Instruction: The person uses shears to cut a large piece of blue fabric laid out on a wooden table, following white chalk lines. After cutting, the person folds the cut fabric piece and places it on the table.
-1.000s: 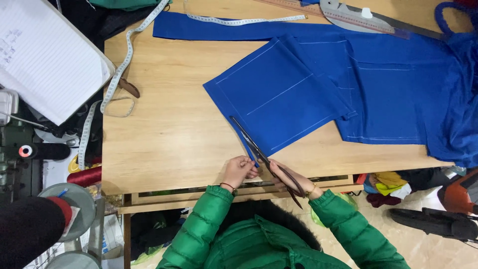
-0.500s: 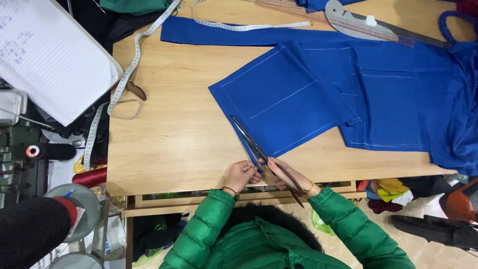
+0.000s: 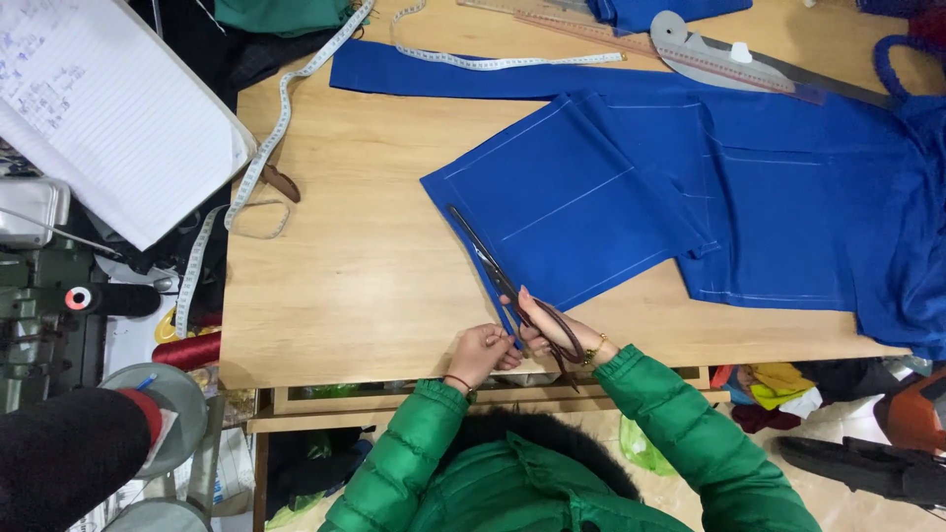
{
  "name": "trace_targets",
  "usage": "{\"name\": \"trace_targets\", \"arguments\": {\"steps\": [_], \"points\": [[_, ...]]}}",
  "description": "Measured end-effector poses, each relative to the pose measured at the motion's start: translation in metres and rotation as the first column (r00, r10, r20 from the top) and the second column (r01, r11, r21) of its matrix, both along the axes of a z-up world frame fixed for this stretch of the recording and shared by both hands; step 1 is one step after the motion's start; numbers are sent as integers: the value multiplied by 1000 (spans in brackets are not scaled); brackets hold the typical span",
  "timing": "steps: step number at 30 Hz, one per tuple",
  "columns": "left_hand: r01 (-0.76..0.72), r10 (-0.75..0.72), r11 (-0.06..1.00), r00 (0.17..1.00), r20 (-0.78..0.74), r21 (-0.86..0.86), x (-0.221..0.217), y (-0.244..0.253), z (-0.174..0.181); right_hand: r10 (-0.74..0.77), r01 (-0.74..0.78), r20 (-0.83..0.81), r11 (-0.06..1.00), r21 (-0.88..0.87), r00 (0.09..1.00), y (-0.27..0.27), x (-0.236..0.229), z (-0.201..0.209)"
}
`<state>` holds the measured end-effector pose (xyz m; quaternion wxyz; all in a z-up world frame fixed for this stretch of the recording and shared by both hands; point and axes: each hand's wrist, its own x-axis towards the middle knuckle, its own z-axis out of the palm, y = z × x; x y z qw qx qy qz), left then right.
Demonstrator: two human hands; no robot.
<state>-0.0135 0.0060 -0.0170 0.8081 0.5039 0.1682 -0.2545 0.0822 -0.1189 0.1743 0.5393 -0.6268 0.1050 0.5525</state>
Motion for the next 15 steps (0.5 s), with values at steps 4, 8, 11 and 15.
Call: {"name": "trace_targets", "arguments": {"steps": [4,8,11,15], "points": [[14,-14,1000,1000,-4,-5,1,1,2,5,-7,59,1000,20,998,-9,4,-21],[36,-36,999,999,-9,-12,-2,2,-5,60,-61,74,998,2,995,-5,8,-19],[40,-40,999,999,1,-18,-2,3,-5,-32,31,24,999,8,999,11,15,-6],[50,-50,998,999,-4,-25,-3,6,-3,10,-11,36,1000,3,999,24,25,1]]}}
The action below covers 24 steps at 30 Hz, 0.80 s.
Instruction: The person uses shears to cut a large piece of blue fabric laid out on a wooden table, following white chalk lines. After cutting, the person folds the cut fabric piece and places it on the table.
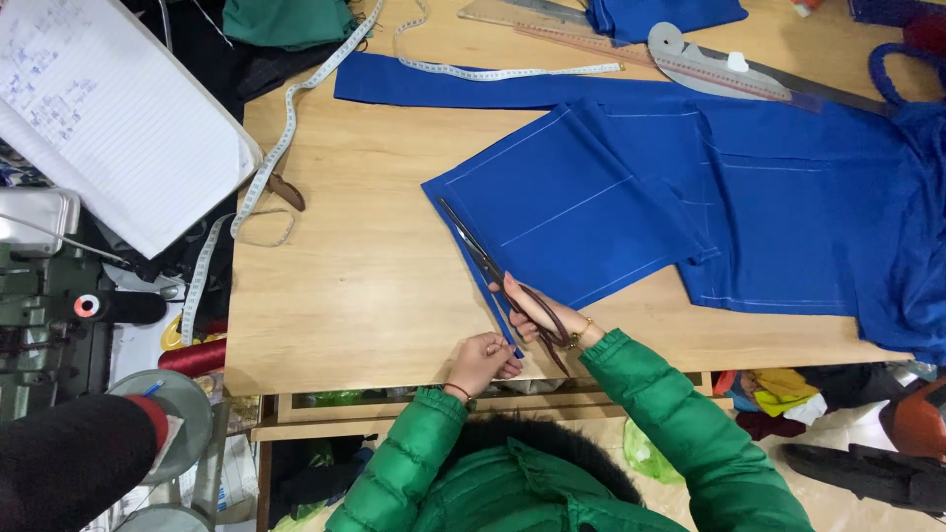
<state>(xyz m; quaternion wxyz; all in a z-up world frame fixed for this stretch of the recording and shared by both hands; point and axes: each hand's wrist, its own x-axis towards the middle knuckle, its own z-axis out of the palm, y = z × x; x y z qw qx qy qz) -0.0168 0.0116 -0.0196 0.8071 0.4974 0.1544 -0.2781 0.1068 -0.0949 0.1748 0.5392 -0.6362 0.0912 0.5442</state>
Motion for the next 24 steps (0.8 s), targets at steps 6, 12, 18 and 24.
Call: {"name": "trace_targets", "arguments": {"steps": [6,12,18,24], "points": [[12,-12,1000,1000,9,-5,-1,4,2,-5,3,23,998,61,1000,2,4,-25],[16,-16,1000,1000,11,-8,-1,4,5,16,-18,68,999,42,998,3,6,-24],[35,-34,999,999,20,-30,-1,5,0,-24,25,-9,998,50,1000,20,15,-14],[18,-17,999,1000,16,-50,-2,4,-4,17,-19,26,997,68,1000,31,22,-28]]}}
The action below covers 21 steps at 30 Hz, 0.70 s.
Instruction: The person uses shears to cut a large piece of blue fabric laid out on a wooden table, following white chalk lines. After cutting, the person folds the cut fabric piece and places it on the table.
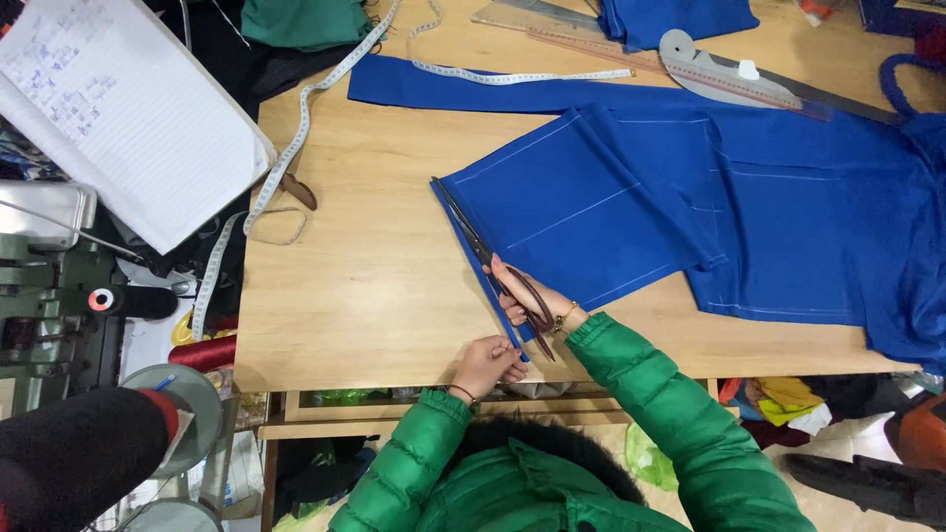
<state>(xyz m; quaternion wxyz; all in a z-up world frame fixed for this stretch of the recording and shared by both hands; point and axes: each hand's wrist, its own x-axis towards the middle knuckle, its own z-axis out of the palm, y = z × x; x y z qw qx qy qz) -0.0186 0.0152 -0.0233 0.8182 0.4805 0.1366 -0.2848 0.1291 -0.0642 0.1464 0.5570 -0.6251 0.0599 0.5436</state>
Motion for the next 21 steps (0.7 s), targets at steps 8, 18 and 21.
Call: {"name": "trace_targets", "arguments": {"steps": [8,18,21], "points": [[8,-8,1000,1000,-21,-9,1,3,9,-34,34,80,999,0,996,-5,2,-28],[-25,25,999,1000,2,25,-2,5,3,-90,90,-3,994,59,996,-1,-15,11],[-74,73,997,997,30,27,-18,23,1,-84,80,74,995,57,994,-13,-30,13]]}}
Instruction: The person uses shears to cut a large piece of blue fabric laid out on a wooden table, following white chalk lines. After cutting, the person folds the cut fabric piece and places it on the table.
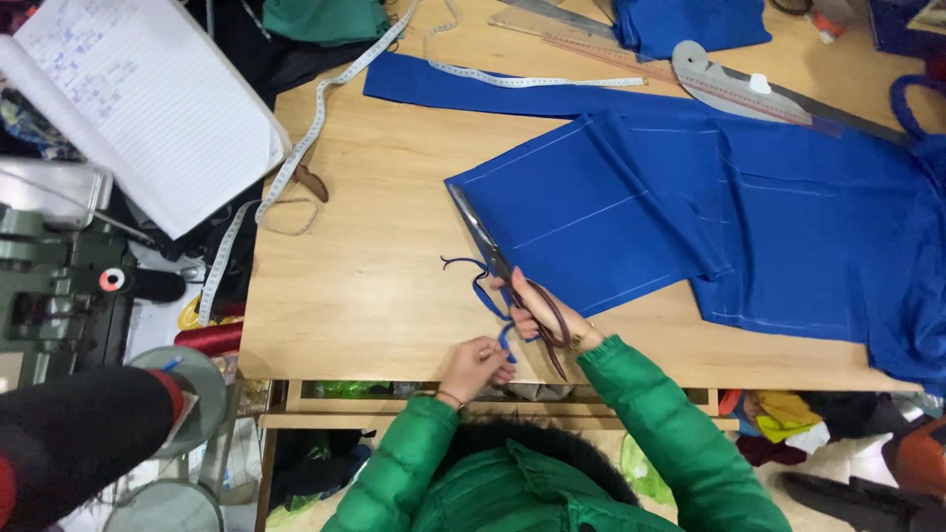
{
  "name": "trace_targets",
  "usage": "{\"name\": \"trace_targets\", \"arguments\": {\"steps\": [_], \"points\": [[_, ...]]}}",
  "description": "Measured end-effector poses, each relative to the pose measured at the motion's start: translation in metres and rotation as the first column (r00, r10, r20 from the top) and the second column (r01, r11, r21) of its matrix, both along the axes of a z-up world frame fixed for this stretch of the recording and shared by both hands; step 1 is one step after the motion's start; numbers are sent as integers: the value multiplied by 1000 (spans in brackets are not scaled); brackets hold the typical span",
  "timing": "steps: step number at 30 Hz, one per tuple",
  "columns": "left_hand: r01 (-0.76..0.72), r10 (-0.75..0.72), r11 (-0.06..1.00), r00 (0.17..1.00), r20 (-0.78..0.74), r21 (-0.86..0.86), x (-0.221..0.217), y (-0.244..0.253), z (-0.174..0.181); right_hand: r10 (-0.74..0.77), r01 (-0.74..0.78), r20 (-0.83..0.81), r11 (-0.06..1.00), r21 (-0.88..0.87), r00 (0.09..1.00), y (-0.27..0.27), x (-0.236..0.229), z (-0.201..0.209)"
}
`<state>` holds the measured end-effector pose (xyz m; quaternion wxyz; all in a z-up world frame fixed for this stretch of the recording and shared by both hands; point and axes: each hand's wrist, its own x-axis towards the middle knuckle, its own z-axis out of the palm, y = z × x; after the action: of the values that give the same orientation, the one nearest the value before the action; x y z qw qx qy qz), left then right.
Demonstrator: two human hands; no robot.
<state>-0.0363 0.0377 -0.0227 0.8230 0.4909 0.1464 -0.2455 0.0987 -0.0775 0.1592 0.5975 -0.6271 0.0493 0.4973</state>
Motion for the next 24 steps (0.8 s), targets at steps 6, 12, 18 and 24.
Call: {"name": "trace_targets", "arguments": {"steps": [6,12,18,24], "points": [[-183,173,981,977,128,71,-100,87,52,-47,48,-31,998,49,998,-37,-33,0],[-80,104,994,925,-367,80,-254,148,-18,147,-144,-38,987,74,988,-61,-54,-25],[-341,525,728,835,-165,595,-304,151,-133,393,-393,20,918,50,920,-41,-69,2],[-60,772,436,538,-339,898,-264,171,-161,280,-279,12,955,99,960,-63,-83,-39]]}}
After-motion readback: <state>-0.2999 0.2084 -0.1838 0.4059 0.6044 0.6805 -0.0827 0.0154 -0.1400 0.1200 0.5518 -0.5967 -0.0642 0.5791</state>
